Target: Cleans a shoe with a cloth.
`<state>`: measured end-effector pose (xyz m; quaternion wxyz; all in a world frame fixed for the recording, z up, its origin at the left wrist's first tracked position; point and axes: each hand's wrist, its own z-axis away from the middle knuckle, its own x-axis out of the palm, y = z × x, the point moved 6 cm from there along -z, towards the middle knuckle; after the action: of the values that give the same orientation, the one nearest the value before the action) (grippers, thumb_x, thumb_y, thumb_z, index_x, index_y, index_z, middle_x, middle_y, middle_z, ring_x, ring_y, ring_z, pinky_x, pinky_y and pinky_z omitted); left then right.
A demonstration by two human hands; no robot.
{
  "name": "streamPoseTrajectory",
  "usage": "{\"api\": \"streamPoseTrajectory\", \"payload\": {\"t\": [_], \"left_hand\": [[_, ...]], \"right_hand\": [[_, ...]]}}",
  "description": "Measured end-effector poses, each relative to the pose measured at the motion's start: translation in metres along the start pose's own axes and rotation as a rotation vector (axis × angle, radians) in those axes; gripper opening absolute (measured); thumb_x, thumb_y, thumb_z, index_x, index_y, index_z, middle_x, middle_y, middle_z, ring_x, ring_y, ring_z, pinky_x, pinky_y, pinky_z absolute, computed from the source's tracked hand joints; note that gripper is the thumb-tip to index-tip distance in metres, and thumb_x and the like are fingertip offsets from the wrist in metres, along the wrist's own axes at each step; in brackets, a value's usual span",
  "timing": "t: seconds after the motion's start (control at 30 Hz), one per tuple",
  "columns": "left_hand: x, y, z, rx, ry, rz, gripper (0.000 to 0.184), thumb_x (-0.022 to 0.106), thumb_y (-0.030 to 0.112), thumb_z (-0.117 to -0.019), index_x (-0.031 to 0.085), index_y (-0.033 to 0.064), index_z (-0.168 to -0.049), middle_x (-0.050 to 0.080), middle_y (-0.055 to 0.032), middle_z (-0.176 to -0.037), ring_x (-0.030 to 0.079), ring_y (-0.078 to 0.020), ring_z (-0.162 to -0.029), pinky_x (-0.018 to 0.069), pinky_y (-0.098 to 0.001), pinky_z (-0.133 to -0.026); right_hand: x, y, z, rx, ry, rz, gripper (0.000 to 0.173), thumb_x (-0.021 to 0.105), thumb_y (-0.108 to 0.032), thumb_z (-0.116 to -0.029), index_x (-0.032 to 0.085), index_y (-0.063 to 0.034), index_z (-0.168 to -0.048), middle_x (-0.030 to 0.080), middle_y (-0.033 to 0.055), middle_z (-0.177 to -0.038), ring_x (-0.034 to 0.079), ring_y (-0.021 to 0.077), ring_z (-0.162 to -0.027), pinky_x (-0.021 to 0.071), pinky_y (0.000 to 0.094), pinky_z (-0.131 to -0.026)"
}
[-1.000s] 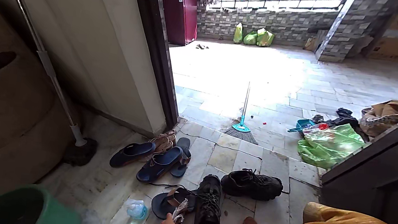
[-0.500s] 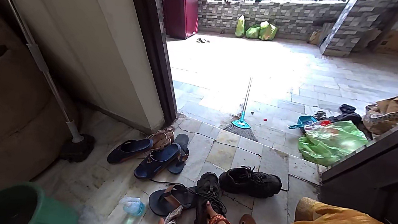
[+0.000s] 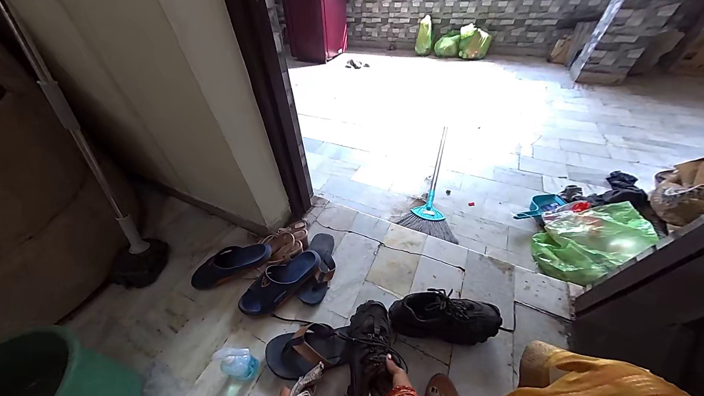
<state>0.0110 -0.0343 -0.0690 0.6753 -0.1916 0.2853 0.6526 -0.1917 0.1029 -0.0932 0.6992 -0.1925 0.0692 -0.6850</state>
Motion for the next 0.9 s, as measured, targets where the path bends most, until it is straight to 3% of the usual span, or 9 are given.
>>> {"api": "streamPoseTrajectory", "payload": {"t": [0.1, 0.2, 0.43, 0.57, 0.67, 0.73, 0.77, 0.83, 0.9], "left_hand": [[0.001, 0.0, -0.001, 0.002, -0.011, -0.005, 0.056, 0.063, 0.015, -0.0992, 0.046, 0.0066, -0.152, 0.062, -0.0244, -0.14, 0.059, -0.0386, -0.133, 0.0454, -0.0575, -0.11], [0.002, 0.001, 0.001, -0.008, -0.023, -0.028, 0.055, 0.062, 0.014, -0.099, 0.047, 0.0076, -0.151, 0.062, -0.0228, -0.14, 0.058, -0.0377, -0.134, 0.044, -0.0582, -0.111], [0.005, -0.002, -0.004, -0.006, -0.026, -0.037, 0.053, 0.063, 0.014, -0.0988, 0.048, 0.0074, -0.15, 0.063, -0.0227, -0.139, 0.059, -0.0379, -0.133, 0.0452, -0.0575, -0.11], [0.005, 0.0, -0.003, -0.001, -0.028, -0.035, 0.054, 0.062, 0.012, -0.0985, 0.048, 0.0068, -0.151, 0.062, -0.0236, -0.14, 0.059, -0.0388, -0.133, 0.0446, -0.0591, -0.11], [0.006, -0.001, -0.006, -0.004, -0.041, -0.053, 0.055, 0.062, 0.013, -0.0989, 0.047, 0.0072, -0.151, 0.061, -0.0232, -0.141, 0.058, -0.0382, -0.134, 0.0443, -0.0582, -0.111], [0.006, 0.0, -0.005, -0.009, -0.044, -0.051, 0.054, 0.062, 0.013, -0.0992, 0.047, 0.0072, -0.151, 0.061, -0.0229, -0.141, 0.058, -0.0378, -0.135, 0.0448, -0.0568, -0.111], [0.007, 0.001, -0.006, -0.005, -0.043, -0.036, 0.054, 0.062, 0.013, -0.0993, 0.047, 0.0068, -0.151, 0.061, -0.0235, -0.141, 0.058, -0.0382, -0.135, 0.0447, -0.0569, -0.111], [0.008, 0.002, -0.009, 0.021, -0.03, 0.044, 0.054, 0.062, 0.013, -0.0997, 0.046, 0.0047, -0.151, 0.062, -0.026, -0.139, 0.059, -0.0405, -0.133, 0.0448, -0.0581, -0.111], [0.009, 0.007, -0.011, 0.066, -0.01, 0.176, 0.057, 0.063, 0.013, -0.0994, 0.043, 0.0032, -0.152, 0.062, -0.0282, -0.136, 0.06, -0.0428, -0.13, 0.0454, -0.0589, -0.11]], "right_hand": [[0.008, 0.003, 0.006, 0.019, 0.02, -0.182, 0.052, 0.044, -0.028, -0.1114, 0.032, -0.0002, -0.154, 0.037, 0.0243, -0.157, 0.042, 0.0355, -0.141, 0.04, 0.0502, -0.111], [0.011, 0.007, 0.001, 0.002, 0.024, -0.237, 0.05, 0.044, -0.026, -0.1117, 0.033, -0.0002, -0.153, 0.039, 0.0237, -0.155, 0.045, 0.0346, -0.139, 0.0417, 0.0486, -0.11], [-0.004, 0.011, -0.018, -0.065, 0.157, -0.061, 0.053, 0.036, -0.031, -0.1142, 0.032, 0.0053, -0.153, 0.037, 0.0285, -0.157, 0.045, 0.0372, -0.141, 0.0432, 0.0487, -0.112], [-0.015, 0.005, -0.015, -0.055, 0.249, 0.202, 0.059, 0.037, -0.038, -0.1128, 0.041, 0.0072, -0.15, 0.044, 0.026, -0.155, 0.046, 0.0332, -0.143, 0.0382, 0.0472, -0.115], [-0.019, 0.016, -0.038, -0.292, 0.494, 0.263, 0.064, 0.043, -0.043, -0.1101, 0.057, 0.016, -0.129, 0.062, 0.0336, -0.128, 0.062, 0.0408, -0.119, 0.05, 0.0524, -0.098], [-0.016, 0.013, -0.037, -0.103, 0.255, 0.093, 0.062, 0.037, -0.041, -0.1126, 0.041, 0.0098, -0.148, 0.045, 0.0294, -0.151, 0.048, 0.0375, -0.14, 0.0416, 0.0505, -0.112], [-0.01, 0.011, -0.029, -0.045, 0.198, -0.063, 0.059, 0.037, -0.039, -0.1128, 0.036, 0.0058, -0.152, 0.041, 0.0271, -0.155, 0.044, 0.0364, -0.142, 0.0397, 0.0508, -0.114], [0.006, 0.006, -0.006, 0.004, 0.054, -0.208, 0.057, 0.044, -0.036, -0.1107, 0.032, -0.0006, -0.155, 0.037, 0.0251, -0.157, 0.043, 0.0363, -0.141, 0.0396, 0.0501, -0.112], [0.011, 0.007, -0.004, 0.002, -0.076, -0.102, 0.062, 0.054, -0.032, -0.1071, 0.03, -0.0009, -0.156, 0.036, 0.0253, -0.158, 0.042, 0.0364, -0.141, 0.0391, 0.0486, -0.113]]}}
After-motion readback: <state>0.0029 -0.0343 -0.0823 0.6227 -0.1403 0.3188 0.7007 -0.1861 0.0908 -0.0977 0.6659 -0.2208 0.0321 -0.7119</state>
